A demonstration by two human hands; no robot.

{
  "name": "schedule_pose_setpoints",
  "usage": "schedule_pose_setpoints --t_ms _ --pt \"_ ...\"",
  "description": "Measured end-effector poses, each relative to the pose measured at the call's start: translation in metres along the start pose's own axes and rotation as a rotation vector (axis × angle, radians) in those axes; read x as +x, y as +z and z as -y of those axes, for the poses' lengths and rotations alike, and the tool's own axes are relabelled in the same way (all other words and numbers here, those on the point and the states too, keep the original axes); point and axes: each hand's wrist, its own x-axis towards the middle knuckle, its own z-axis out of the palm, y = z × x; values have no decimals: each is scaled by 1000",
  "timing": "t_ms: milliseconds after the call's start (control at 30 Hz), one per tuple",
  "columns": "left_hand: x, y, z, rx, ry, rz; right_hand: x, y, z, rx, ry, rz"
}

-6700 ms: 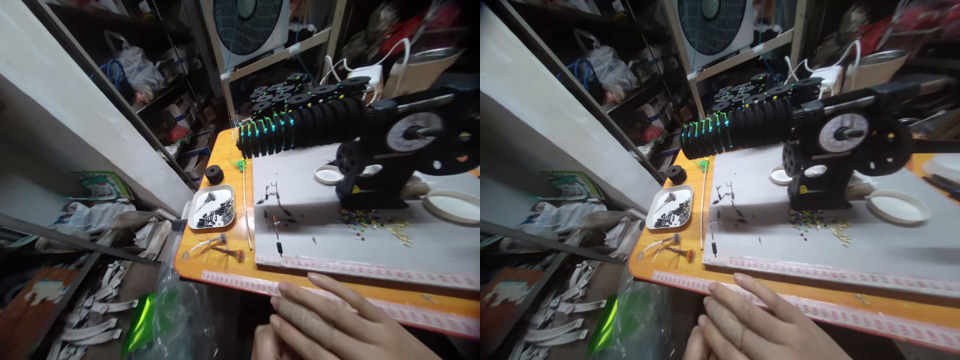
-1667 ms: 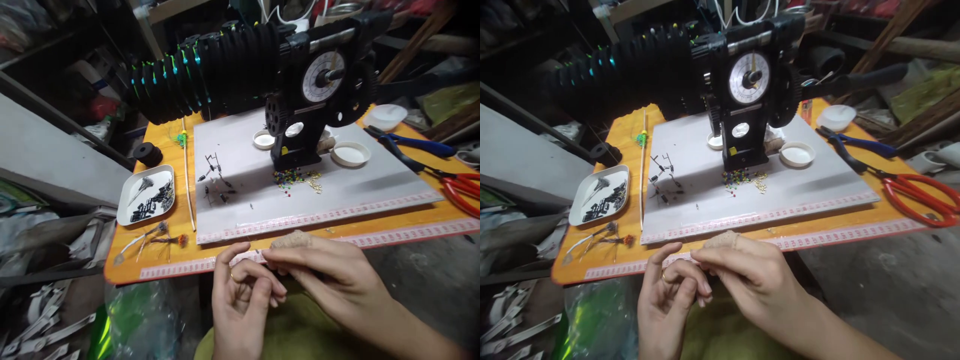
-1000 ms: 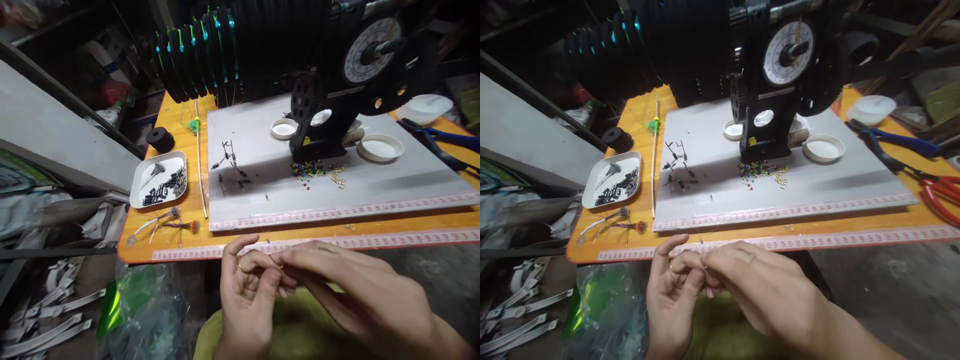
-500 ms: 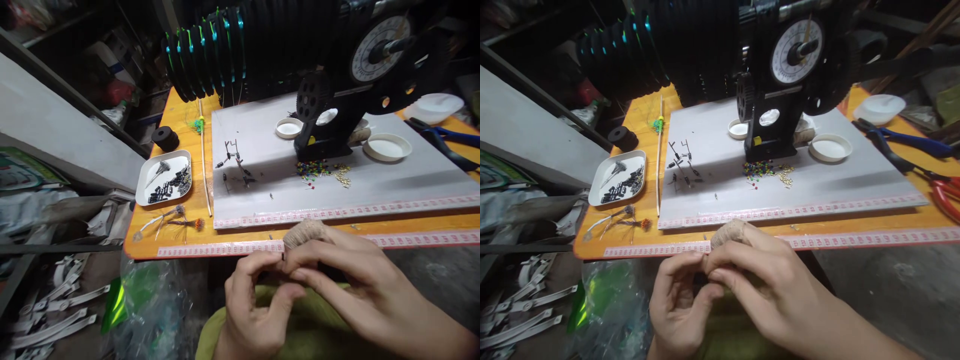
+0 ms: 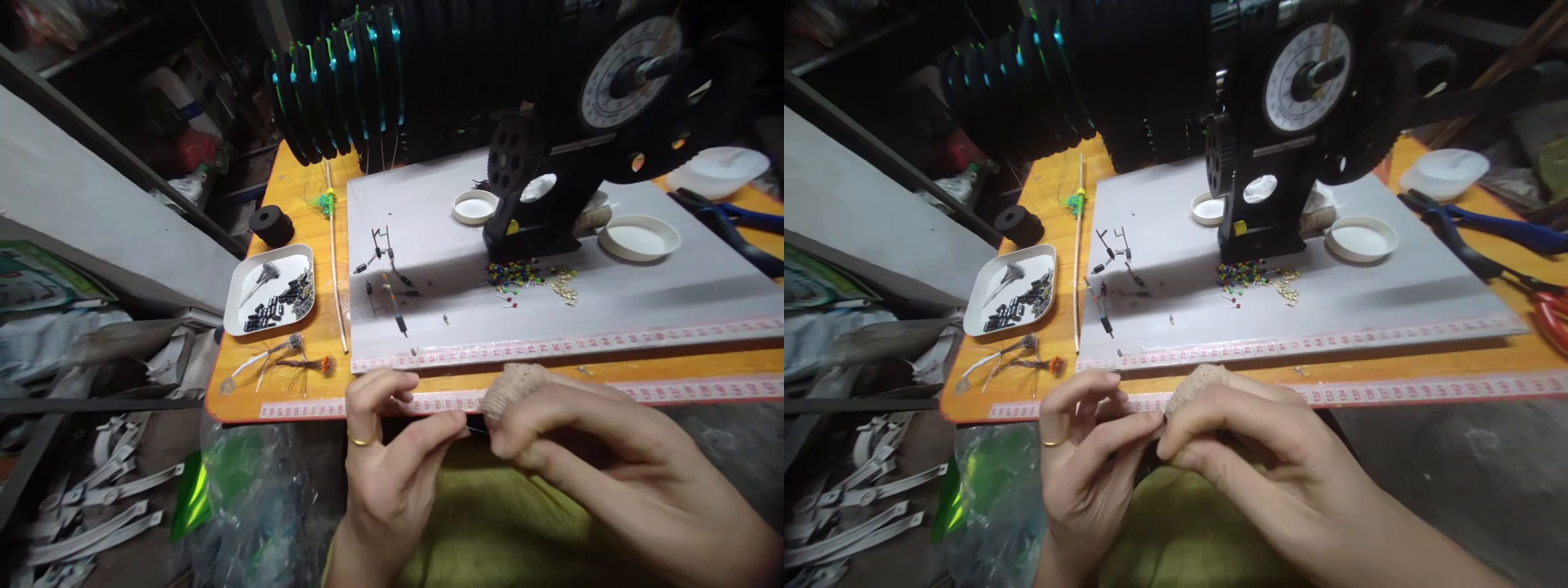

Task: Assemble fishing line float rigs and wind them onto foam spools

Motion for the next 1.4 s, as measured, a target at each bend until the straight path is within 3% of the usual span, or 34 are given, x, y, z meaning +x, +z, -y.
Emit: schedule_pose_setpoints --t_ms 133,300,467,667,800,1000,1067,1133,1300,1400 --pt "7 3 -10 -205 -119 25 3 5 0 33 151 -54" --pt "8 7 -15 -503 -395 -58 1 4 -3 109 268 30" --pt "9 6 -17 -620 -465 -81 3 3 -4 117 288 62" --pt "5 3 -14 -606 -433 -31 2 3 -4 139 321 80" --pt "5 -2 -10 -462 -343 41 4 1 -4 114 386 108" --pt "29 -17 -3 -191 137 308 15 -4 -4 66 370 165" --pt "36 -18 -2 -150 257 345 17 -3 -4 69 334 153" --pt "38 -16 0 -158 288 324 16 -2 -2 20 274 110" --pt "32 0 8 -425 114 90 9 5 -2 -233 48 -59" --pt "29 8 10 -479 45 -18 8 7 -9 -243 8 -127"
